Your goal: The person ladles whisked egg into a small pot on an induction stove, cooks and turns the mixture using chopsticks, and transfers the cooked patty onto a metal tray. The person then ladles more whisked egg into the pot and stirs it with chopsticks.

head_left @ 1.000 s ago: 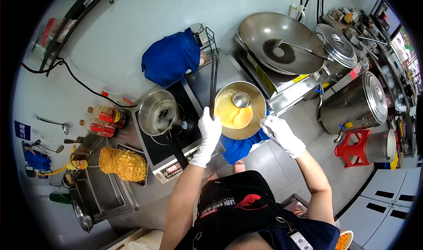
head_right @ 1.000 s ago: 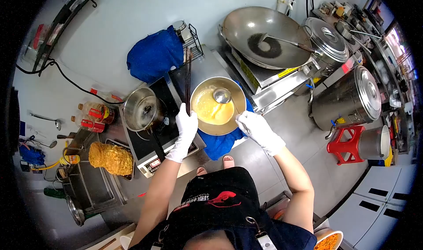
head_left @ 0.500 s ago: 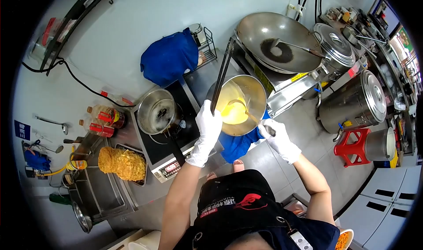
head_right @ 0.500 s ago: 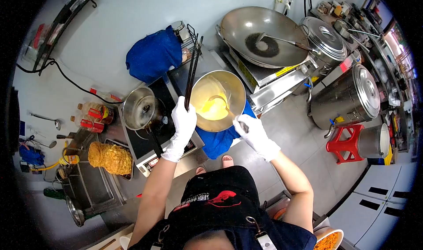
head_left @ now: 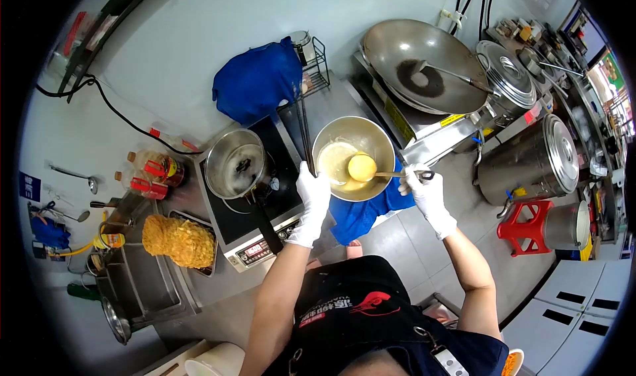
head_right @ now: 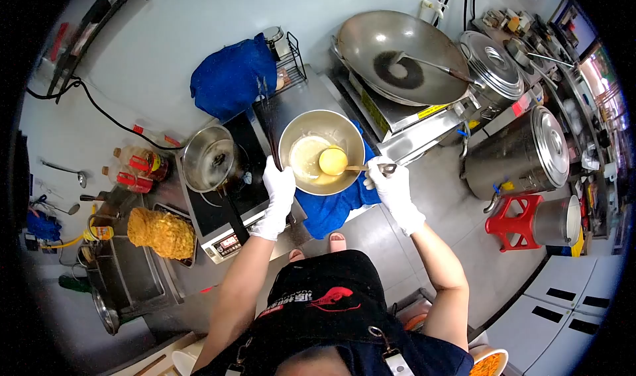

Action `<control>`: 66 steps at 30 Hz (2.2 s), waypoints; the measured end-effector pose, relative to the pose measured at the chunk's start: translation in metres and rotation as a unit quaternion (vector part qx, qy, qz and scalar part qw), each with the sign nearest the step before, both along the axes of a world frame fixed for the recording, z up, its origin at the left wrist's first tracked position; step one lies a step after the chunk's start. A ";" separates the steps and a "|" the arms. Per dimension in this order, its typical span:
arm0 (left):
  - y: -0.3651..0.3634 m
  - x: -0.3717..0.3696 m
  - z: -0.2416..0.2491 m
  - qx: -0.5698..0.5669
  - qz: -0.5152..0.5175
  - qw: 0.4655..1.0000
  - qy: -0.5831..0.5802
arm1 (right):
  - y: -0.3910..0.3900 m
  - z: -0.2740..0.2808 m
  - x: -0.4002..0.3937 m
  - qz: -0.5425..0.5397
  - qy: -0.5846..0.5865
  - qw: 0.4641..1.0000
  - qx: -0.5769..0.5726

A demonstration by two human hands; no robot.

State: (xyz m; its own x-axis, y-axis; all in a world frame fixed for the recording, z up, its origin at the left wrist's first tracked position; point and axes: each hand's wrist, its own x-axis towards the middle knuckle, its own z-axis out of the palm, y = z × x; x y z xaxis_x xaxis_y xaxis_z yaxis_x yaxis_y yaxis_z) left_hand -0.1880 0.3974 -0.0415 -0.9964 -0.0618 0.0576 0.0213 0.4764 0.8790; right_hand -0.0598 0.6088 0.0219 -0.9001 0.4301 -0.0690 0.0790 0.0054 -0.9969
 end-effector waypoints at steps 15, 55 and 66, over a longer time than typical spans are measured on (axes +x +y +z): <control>-0.017 0.015 -0.018 0.023 0.101 0.987 -0.119 | -0.013 0.048 -0.018 0.019 0.027 0.999 0.000; -0.247 0.104 0.042 0.261 0.033 0.953 -0.153 | -0.067 0.080 -0.013 -0.073 0.042 0.989 0.123; -0.264 0.127 0.049 0.243 0.024 0.955 -0.167 | -0.063 0.078 -0.015 -0.086 0.071 0.987 0.115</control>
State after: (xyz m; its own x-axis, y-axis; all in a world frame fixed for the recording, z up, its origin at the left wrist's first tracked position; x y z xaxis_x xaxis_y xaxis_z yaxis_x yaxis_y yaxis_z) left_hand -0.0615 0.1329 0.0073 -0.9493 -0.0471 -0.3107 -0.3112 0.0038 0.9503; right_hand -0.0744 0.5456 0.1004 -0.8056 0.5675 0.1701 -0.0416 0.2323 -0.9718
